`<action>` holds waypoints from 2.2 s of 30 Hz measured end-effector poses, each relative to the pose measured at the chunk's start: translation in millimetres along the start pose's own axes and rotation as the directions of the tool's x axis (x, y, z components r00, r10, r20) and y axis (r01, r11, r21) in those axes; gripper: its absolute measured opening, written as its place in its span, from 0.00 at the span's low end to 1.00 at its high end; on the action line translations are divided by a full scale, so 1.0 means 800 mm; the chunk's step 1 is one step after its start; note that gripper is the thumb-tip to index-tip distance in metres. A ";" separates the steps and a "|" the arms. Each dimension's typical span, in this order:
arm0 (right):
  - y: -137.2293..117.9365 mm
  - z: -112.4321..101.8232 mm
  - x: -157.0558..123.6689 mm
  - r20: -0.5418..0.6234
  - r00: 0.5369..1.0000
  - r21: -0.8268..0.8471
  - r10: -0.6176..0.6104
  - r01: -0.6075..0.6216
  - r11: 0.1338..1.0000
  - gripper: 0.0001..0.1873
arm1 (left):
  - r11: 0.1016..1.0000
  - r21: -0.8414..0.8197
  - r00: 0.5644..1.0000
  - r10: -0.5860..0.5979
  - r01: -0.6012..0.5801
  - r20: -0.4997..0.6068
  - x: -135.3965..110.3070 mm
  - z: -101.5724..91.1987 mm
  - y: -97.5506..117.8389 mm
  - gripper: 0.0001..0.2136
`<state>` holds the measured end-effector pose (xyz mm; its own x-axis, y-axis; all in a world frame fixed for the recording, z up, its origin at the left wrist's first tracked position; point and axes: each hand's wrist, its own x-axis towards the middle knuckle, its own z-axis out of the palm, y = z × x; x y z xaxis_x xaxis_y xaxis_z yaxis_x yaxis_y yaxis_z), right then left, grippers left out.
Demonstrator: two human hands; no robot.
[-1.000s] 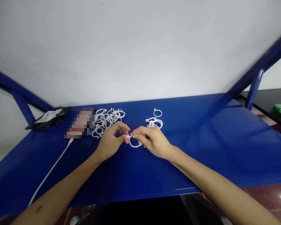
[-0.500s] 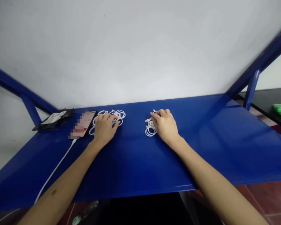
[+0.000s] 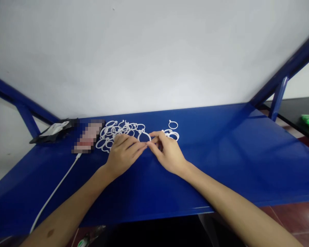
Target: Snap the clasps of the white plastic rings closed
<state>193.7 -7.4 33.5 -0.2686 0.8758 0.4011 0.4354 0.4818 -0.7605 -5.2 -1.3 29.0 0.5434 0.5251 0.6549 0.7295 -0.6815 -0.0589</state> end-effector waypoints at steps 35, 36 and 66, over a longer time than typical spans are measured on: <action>0.003 -0.007 -0.001 0.154 0.986 0.047 -0.062 0.055 0.997 0.09 | 0.821 -0.506 0.942 -0.332 0.264 -0.048 -0.005 0.016 -0.002 0.13; 0.004 -0.008 -0.002 0.167 0.983 0.054 -0.070 0.062 0.997 0.09 | 0.825 -0.503 0.945 -0.325 0.258 -0.049 -0.005 0.015 -0.002 0.14; 0.014 -0.017 0.012 -0.037 0.994 -0.296 -0.102 0.086 0.951 0.15 | 0.991 0.078 0.978 0.118 -0.106 -0.173 0.000 0.024 -0.012 0.05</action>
<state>207.6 6.9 35.6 -0.2794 0.8226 0.4952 0.6456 0.5427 -0.5373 -4.3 15.3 15.3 0.5457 0.3448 0.7637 0.6981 -0.6912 -0.1867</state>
